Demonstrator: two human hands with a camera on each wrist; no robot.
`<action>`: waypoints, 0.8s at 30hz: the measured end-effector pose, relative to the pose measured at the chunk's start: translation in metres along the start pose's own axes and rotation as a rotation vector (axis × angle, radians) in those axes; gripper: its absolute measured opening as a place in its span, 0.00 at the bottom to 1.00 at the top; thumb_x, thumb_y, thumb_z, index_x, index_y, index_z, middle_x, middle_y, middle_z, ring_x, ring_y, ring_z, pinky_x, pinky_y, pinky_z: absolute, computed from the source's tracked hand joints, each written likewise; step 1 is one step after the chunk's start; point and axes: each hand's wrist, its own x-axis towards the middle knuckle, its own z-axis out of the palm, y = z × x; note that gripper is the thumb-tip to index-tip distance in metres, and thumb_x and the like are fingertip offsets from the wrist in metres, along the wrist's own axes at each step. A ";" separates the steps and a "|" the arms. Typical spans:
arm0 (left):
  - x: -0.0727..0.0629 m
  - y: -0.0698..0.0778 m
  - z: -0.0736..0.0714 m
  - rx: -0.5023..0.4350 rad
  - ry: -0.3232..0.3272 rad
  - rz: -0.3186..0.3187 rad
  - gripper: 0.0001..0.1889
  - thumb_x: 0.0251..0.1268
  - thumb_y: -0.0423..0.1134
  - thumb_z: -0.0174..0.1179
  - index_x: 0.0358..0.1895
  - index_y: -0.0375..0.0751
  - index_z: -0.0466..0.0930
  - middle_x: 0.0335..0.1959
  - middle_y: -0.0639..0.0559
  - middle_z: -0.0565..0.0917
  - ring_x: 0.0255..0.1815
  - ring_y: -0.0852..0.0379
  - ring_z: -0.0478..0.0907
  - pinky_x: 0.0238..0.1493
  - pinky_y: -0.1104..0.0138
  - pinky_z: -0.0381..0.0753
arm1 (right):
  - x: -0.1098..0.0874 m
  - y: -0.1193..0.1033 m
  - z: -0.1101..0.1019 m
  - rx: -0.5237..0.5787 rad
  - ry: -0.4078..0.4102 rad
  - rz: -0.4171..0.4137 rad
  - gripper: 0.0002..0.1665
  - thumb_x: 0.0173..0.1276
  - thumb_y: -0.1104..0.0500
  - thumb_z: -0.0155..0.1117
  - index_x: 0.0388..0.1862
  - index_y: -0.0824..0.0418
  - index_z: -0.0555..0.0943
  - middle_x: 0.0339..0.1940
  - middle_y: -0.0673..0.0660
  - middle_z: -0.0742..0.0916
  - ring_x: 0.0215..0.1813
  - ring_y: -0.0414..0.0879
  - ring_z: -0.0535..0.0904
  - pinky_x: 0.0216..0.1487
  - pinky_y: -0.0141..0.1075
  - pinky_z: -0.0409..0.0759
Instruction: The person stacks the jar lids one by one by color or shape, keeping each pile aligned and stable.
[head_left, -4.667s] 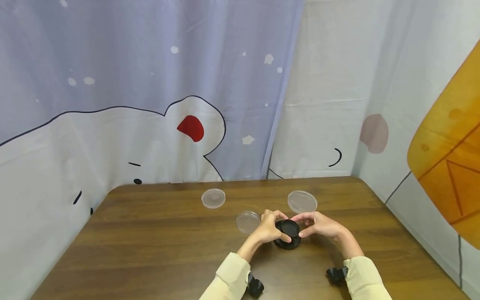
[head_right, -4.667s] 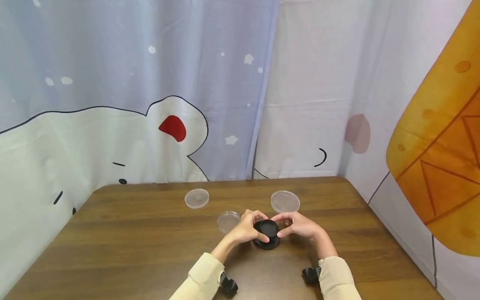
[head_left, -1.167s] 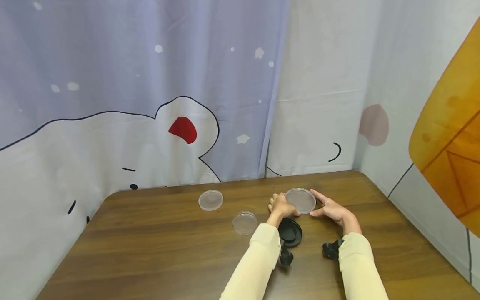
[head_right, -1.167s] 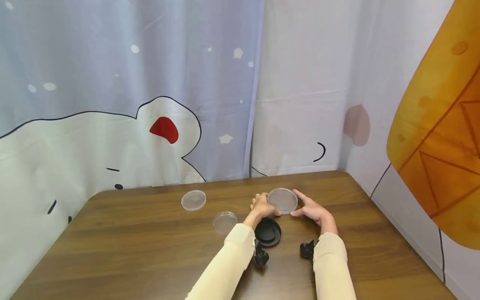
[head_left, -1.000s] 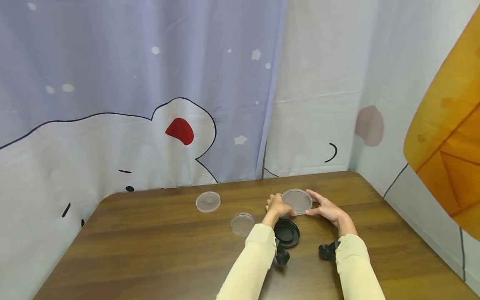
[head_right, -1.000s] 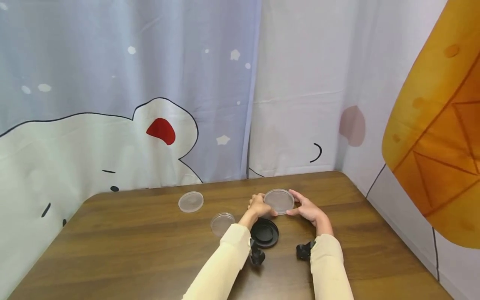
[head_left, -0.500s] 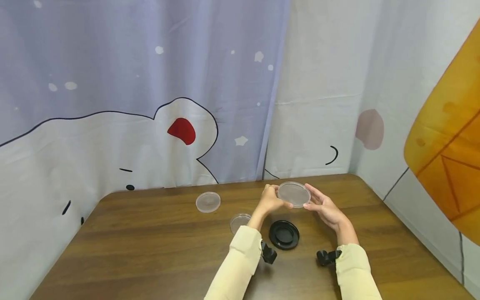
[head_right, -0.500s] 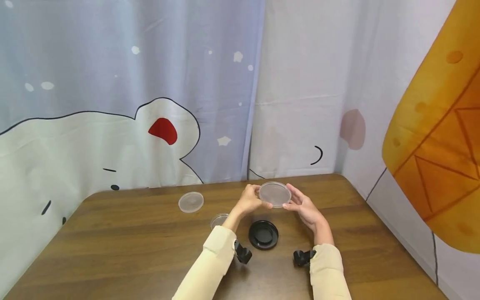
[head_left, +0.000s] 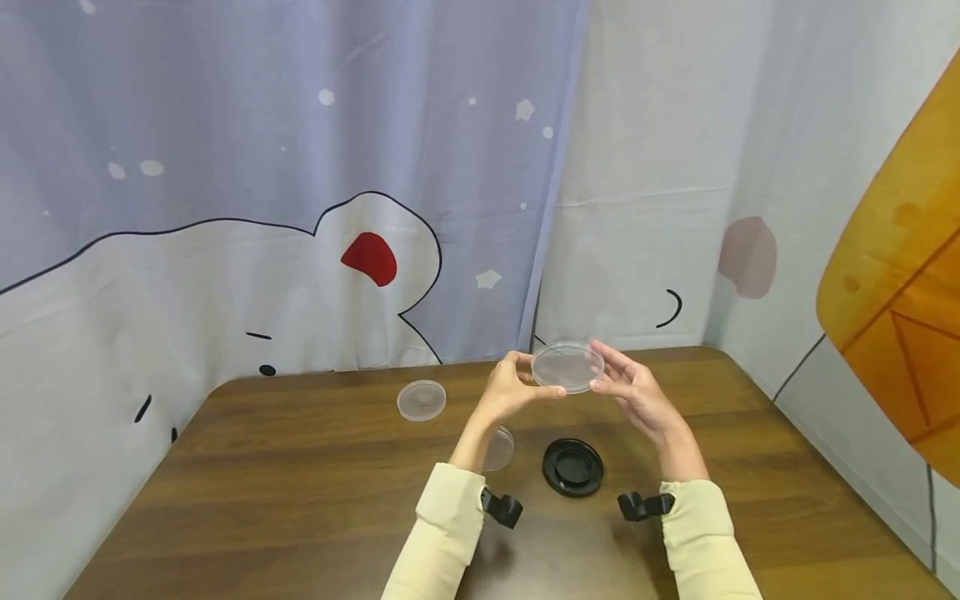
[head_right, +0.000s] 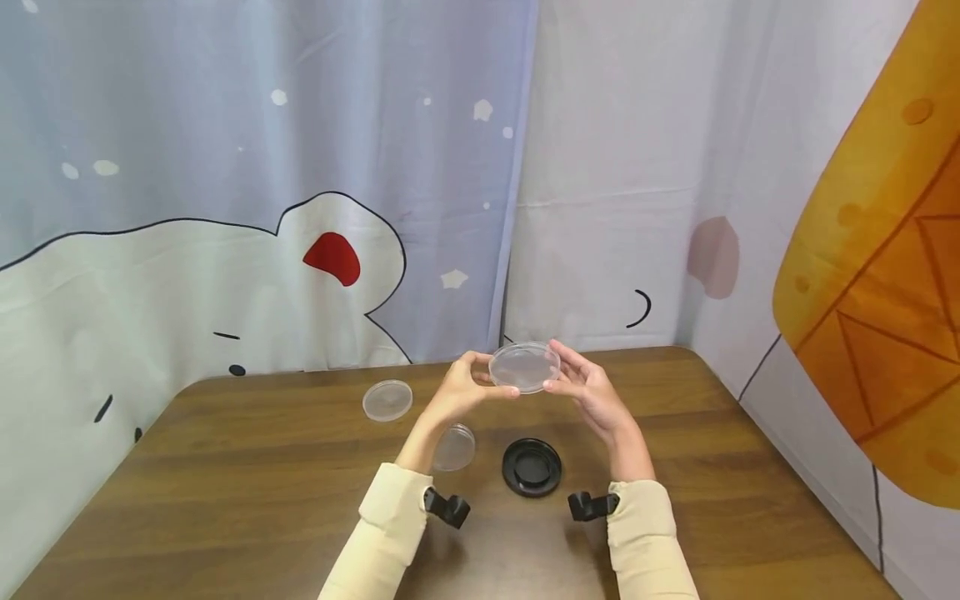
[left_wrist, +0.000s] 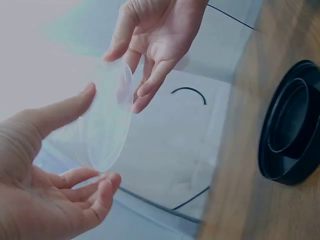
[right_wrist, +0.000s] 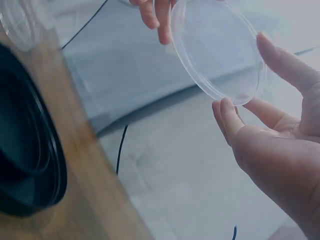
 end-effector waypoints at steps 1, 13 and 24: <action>-0.001 0.002 -0.002 -0.005 -0.001 0.003 0.36 0.46 0.41 0.76 0.59 0.32 0.69 0.55 0.38 0.77 0.52 0.46 0.78 0.40 0.66 0.78 | 0.000 -0.003 0.003 0.006 0.000 -0.012 0.45 0.67 0.71 0.57 0.77 0.72 0.47 0.79 0.71 0.50 0.73 0.31 0.64 0.64 0.18 0.67; -0.033 0.002 -0.042 0.113 0.038 0.102 0.34 0.41 0.44 0.78 0.52 0.41 0.71 0.50 0.45 0.81 0.44 0.53 0.83 0.42 0.65 0.78 | 0.001 -0.012 0.042 0.038 -0.101 -0.034 0.47 0.64 0.71 0.59 0.77 0.73 0.46 0.79 0.71 0.50 0.78 0.46 0.58 0.66 0.19 0.66; -0.060 -0.043 -0.073 -0.094 -0.014 0.039 0.32 0.49 0.38 0.75 0.54 0.37 0.66 0.61 0.41 0.72 0.45 0.54 0.78 0.45 0.68 0.79 | 0.010 0.004 0.081 -0.038 -0.200 0.095 0.52 0.64 0.61 0.67 0.78 0.66 0.49 0.79 0.68 0.56 0.80 0.62 0.50 0.65 0.25 0.69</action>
